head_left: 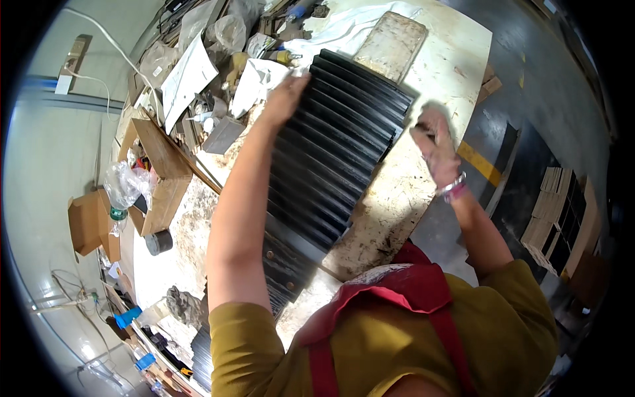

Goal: The person cleans a long, corrugated black machine component by applying a liquid from a bottle and wiping the surfaces with a cloth.

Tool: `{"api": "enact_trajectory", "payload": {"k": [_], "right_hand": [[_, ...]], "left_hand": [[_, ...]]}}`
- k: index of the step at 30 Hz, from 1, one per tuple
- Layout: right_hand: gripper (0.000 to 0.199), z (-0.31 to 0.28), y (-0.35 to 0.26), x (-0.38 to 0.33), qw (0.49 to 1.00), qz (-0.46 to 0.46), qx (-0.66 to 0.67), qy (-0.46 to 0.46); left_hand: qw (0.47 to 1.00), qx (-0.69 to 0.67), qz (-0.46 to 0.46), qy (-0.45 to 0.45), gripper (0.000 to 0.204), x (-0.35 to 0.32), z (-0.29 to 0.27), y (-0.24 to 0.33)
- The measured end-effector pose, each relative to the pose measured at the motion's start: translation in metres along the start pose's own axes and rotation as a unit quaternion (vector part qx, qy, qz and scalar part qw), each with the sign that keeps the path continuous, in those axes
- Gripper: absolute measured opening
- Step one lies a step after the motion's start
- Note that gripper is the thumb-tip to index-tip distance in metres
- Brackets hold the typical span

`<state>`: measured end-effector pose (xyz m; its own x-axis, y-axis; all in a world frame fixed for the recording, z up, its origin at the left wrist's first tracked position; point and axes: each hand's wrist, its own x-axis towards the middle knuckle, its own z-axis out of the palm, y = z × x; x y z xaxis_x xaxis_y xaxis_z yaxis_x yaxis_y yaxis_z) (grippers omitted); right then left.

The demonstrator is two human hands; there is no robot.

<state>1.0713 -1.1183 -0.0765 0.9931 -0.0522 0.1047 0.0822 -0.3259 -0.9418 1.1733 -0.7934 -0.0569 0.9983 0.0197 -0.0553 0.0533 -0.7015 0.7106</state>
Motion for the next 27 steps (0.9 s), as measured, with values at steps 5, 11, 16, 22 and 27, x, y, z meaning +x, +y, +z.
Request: {"api": "enact_trajectory", "payload": {"k": [5,11,16,22,27], "right_hand": [[0.049,0.002,0.051,0.039,0.993,-0.017,0.119,-0.011],[0.055,0.004,0.048,0.047,0.975,0.097,0.187,-0.067],[0.074,-0.013,0.06,0.023,0.892,0.119,0.394,-0.186],[0.082,-0.01,0.036,0.032,0.919,0.172,0.325,-0.146],[0.081,-0.015,0.066,0.041,0.923,0.139,0.273,-0.235]], "left_hand": [[0.993,0.105,-0.008,-0.055,0.062,0.007,0.005,0.011],[0.988,0.122,-0.024,-0.095,0.067,0.011,0.004,0.014],[1.0,0.001,0.028,0.003,0.069,0.02,0.014,0.02],[0.988,0.149,0.008,-0.042,0.056,0.02,0.021,0.037],[0.989,0.148,0.009,-0.014,0.052,0.019,0.024,0.016]]}}
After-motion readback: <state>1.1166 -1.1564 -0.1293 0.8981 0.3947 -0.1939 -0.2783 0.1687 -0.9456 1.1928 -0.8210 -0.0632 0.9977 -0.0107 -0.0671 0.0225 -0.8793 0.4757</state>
